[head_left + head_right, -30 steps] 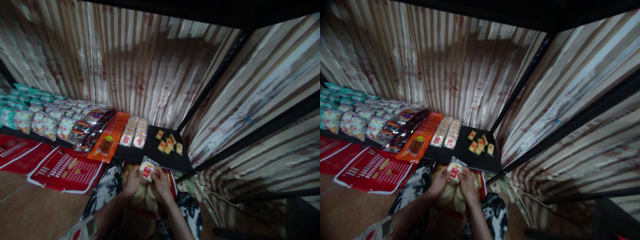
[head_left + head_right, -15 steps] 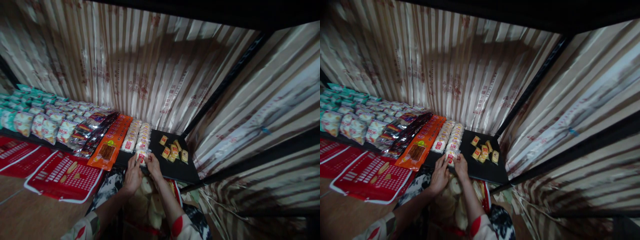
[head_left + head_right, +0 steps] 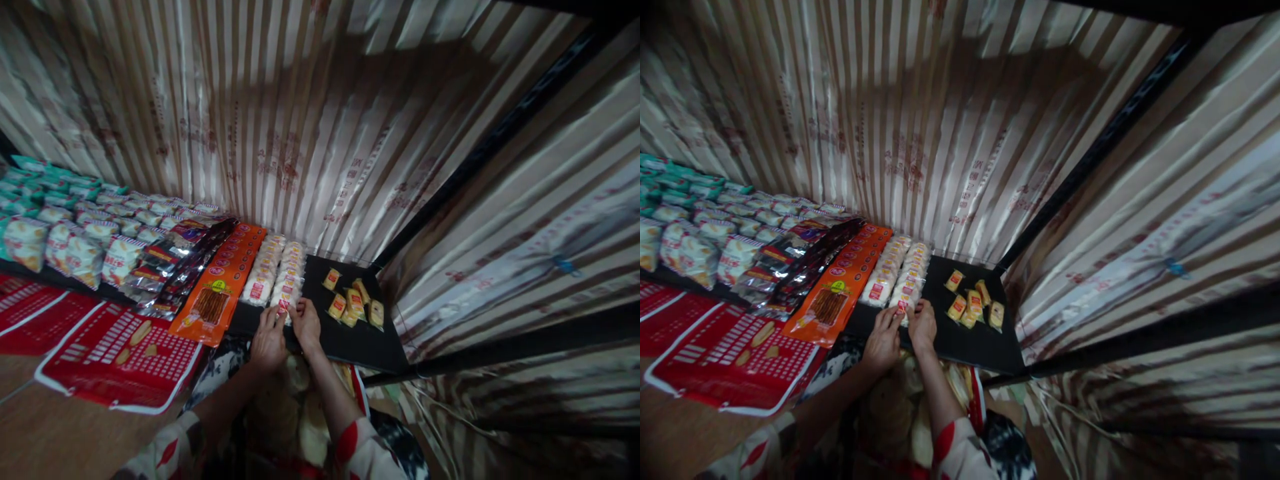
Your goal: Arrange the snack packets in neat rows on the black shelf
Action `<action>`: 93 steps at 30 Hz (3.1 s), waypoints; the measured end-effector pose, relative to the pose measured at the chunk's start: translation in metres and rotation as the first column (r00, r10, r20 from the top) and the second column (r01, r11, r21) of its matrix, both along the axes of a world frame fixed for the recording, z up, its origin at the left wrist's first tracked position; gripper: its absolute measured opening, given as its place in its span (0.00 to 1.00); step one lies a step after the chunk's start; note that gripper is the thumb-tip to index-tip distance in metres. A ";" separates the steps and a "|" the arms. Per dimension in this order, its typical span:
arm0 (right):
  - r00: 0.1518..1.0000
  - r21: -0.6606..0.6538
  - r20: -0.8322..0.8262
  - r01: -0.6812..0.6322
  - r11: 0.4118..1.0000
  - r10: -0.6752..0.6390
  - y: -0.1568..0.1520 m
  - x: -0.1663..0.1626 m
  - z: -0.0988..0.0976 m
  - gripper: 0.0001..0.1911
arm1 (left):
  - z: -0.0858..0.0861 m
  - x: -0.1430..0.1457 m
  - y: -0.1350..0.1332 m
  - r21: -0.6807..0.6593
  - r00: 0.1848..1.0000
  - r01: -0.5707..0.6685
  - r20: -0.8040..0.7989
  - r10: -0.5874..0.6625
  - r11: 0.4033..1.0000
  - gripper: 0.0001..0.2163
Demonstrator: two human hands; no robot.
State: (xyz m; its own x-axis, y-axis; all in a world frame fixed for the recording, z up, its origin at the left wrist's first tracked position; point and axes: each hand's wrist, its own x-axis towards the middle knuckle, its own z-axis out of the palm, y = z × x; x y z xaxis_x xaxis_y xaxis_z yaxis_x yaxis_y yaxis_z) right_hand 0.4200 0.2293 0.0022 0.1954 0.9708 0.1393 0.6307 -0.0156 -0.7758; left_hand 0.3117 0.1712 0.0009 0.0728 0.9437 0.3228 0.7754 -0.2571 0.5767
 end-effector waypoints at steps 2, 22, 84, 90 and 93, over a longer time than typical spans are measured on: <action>1.000 -0.021 0.005 0.011 1.000 -0.011 0.000 -0.001 0.002 0.14 | 0.001 0.000 0.001 0.005 1.000 0.001 -0.024 0.000 1.000 0.26; 0.916 -0.310 0.401 0.129 0.942 0.006 -0.143 0.127 -0.027 0.18 | -0.010 0.026 -0.066 0.077 0.980 0.198 -0.036 -0.195 0.977 0.20; 0.998 -0.084 0.032 -0.049 0.995 0.052 -0.028 -0.003 0.025 0.14 | 0.014 -0.017 -0.031 -0.131 0.999 -0.036 -0.004 0.036 0.991 0.20; 0.999 -0.008 0.035 -0.021 1.000 0.021 -0.019 -0.003 0.018 0.15 | 0.019 -0.013 -0.020 -0.157 0.994 -0.068 -0.092 0.054 0.985 0.20; 1.000 0.005 0.000 -0.012 1.000 0.012 -0.016 -0.001 0.014 0.16 | 0.020 -0.013 -0.014 -0.159 0.995 -0.051 -0.093 0.036 0.986 0.21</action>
